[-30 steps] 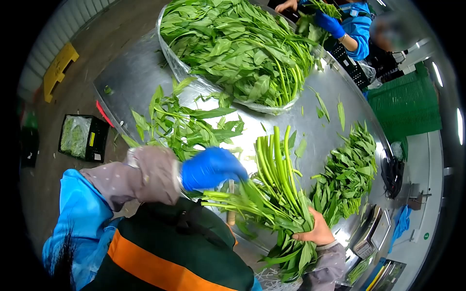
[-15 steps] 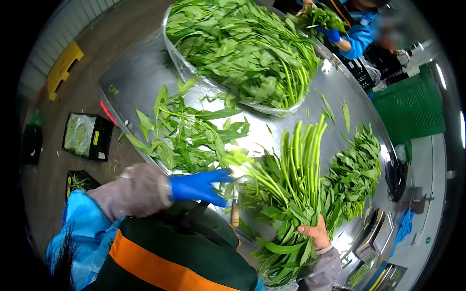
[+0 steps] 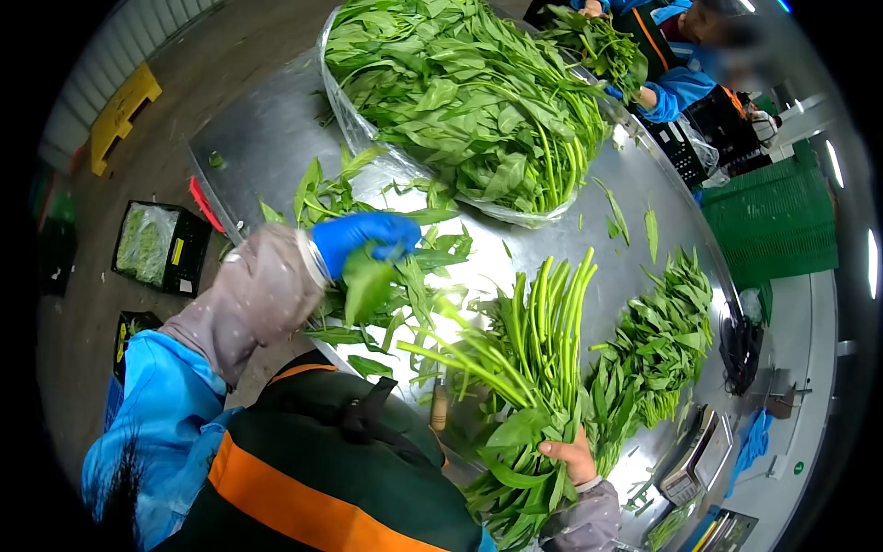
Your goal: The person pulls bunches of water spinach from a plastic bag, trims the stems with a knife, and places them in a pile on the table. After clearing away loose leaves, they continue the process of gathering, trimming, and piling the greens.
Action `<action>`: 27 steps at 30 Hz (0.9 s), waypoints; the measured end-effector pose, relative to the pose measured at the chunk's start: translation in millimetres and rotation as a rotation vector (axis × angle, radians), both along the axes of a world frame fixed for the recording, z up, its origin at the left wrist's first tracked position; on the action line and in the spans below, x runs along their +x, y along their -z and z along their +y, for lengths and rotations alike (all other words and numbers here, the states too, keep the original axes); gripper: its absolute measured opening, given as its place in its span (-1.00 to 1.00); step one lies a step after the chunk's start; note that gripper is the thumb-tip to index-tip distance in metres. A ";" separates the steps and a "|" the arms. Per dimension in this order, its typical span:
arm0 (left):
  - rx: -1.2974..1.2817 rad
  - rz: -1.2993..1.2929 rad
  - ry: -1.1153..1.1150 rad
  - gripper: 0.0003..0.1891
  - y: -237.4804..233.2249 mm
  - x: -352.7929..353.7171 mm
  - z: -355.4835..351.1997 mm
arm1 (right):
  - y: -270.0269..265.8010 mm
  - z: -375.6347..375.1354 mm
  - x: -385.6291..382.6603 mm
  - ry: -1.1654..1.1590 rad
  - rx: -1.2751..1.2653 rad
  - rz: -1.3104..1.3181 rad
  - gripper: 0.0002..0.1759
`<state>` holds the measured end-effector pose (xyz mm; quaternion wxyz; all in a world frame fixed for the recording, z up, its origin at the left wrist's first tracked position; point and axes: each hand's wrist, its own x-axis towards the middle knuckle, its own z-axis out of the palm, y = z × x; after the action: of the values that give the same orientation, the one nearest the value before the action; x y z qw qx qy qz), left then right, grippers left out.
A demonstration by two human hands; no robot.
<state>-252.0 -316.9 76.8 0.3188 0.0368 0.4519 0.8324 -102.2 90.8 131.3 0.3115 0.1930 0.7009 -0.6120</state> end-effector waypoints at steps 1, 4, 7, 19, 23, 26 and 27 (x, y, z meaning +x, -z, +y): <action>0.150 -0.087 -0.088 -0.65 5.5 -2.7 -12.4 | 0.2 -0.7 1.1 -0.005 0.007 0.016 -0.23; -1.345 0.462 0.088 -0.74 -16.5 -3.0 -29.5 | -12.0 -14.7 2.7 0.025 -0.012 0.032 -0.29; -1.444 1.316 -0.491 -0.61 -57.3 30.1 12.5 | -20.3 -29.0 1.2 0.040 -0.011 0.020 -0.35; -0.189 0.057 0.077 -0.72 -43.6 47.9 86.7 | -8.5 -33.7 -1.7 -0.167 -0.109 0.053 -0.25; -0.449 0.137 -0.203 -0.71 -34.1 22.0 38.5 | -6.5 -32.6 -0.4 -0.225 -0.093 0.063 -0.24; -1.070 0.701 -0.362 -0.73 -16.0 15.2 -2.3 | -10.2 -38.0 -1.2 -0.248 -0.095 0.110 -0.21; -1.591 1.148 -0.335 -0.73 -27.6 20.7 -7.4 | -8.8 -36.7 -0.3 -0.261 -0.076 0.114 -0.20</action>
<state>-231.3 -324.3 104.3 -0.1381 0.1451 0.9635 0.1774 -102.5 54.1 140.1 0.3551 0.0529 0.7128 -0.6024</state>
